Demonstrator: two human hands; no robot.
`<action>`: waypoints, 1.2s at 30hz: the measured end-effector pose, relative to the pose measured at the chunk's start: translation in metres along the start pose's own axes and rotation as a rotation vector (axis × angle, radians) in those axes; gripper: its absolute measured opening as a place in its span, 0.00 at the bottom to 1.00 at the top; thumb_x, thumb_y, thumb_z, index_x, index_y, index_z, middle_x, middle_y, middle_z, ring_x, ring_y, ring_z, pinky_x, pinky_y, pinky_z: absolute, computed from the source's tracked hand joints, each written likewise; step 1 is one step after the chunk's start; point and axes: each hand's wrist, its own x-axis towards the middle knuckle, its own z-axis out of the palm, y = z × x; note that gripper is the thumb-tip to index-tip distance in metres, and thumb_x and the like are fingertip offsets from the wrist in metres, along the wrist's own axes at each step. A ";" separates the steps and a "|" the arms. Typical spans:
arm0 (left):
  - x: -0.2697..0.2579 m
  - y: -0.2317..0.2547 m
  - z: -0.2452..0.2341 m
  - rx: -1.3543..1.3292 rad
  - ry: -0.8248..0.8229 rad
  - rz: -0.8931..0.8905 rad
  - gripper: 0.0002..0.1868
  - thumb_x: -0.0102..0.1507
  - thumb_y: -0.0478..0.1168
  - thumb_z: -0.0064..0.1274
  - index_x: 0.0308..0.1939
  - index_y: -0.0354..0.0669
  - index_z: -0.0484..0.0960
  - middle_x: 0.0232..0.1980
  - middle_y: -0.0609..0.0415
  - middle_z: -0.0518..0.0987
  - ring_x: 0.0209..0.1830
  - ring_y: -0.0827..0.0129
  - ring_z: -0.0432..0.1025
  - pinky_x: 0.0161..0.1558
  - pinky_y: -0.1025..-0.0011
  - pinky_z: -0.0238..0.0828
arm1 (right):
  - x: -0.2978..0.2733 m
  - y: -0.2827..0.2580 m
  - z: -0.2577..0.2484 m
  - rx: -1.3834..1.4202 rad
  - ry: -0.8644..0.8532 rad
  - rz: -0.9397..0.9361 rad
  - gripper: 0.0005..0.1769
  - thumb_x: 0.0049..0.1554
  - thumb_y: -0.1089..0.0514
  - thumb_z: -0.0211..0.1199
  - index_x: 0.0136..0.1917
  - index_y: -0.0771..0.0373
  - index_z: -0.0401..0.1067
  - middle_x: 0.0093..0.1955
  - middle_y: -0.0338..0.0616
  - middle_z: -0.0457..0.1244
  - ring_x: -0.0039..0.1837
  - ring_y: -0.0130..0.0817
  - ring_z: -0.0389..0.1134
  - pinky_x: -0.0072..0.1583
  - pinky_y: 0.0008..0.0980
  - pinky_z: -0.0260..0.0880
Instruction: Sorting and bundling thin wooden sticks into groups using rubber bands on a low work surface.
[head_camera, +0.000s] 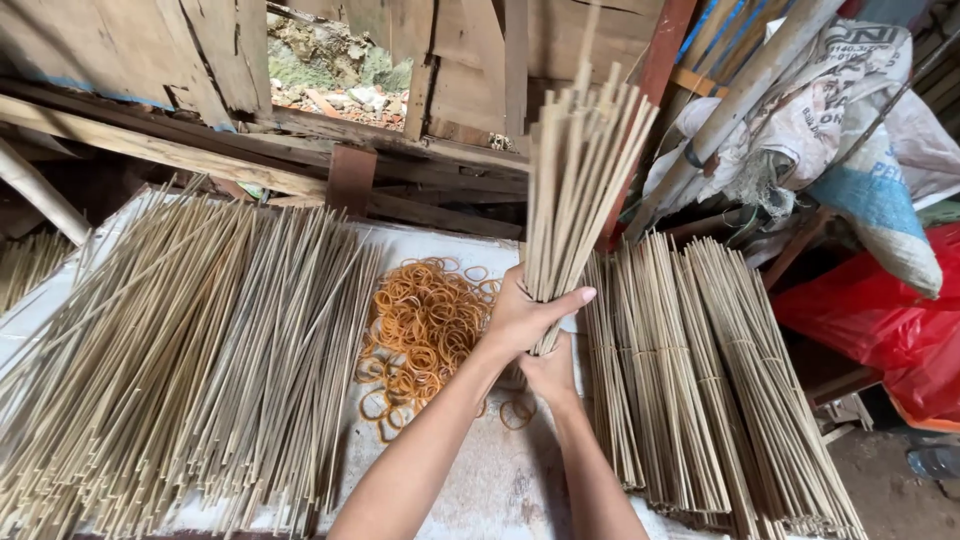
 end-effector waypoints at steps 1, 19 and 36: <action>-0.010 0.021 0.000 0.003 0.002 -0.003 0.14 0.50 0.30 0.69 0.28 0.38 0.76 0.22 0.51 0.78 0.24 0.74 0.76 0.27 0.74 0.77 | -0.001 -0.003 0.000 0.004 -0.001 0.004 0.13 0.36 0.68 0.75 0.37 0.65 0.77 0.34 0.41 0.68 0.41 0.29 0.63 0.48 0.36 0.68; -0.097 0.025 -0.057 2.022 -0.351 -0.431 0.38 0.51 0.34 0.65 0.63 0.36 0.66 0.48 0.44 0.81 0.51 0.48 0.75 0.57 0.42 0.62 | -0.012 0.073 0.014 -0.873 -0.181 -1.021 0.09 0.57 0.63 0.57 0.34 0.59 0.68 0.30 0.42 0.57 0.35 0.41 0.65 0.41 0.38 0.70; -0.104 0.019 -0.080 1.871 -0.133 -0.430 0.14 0.56 0.26 0.49 0.45 0.38 0.79 0.33 0.49 0.85 0.34 0.51 0.82 0.32 0.57 0.78 | -0.075 0.048 -0.020 -0.909 -0.617 0.538 0.12 0.47 0.45 0.71 0.43 0.48 0.84 0.47 0.46 0.73 0.55 0.52 0.73 0.57 0.46 0.74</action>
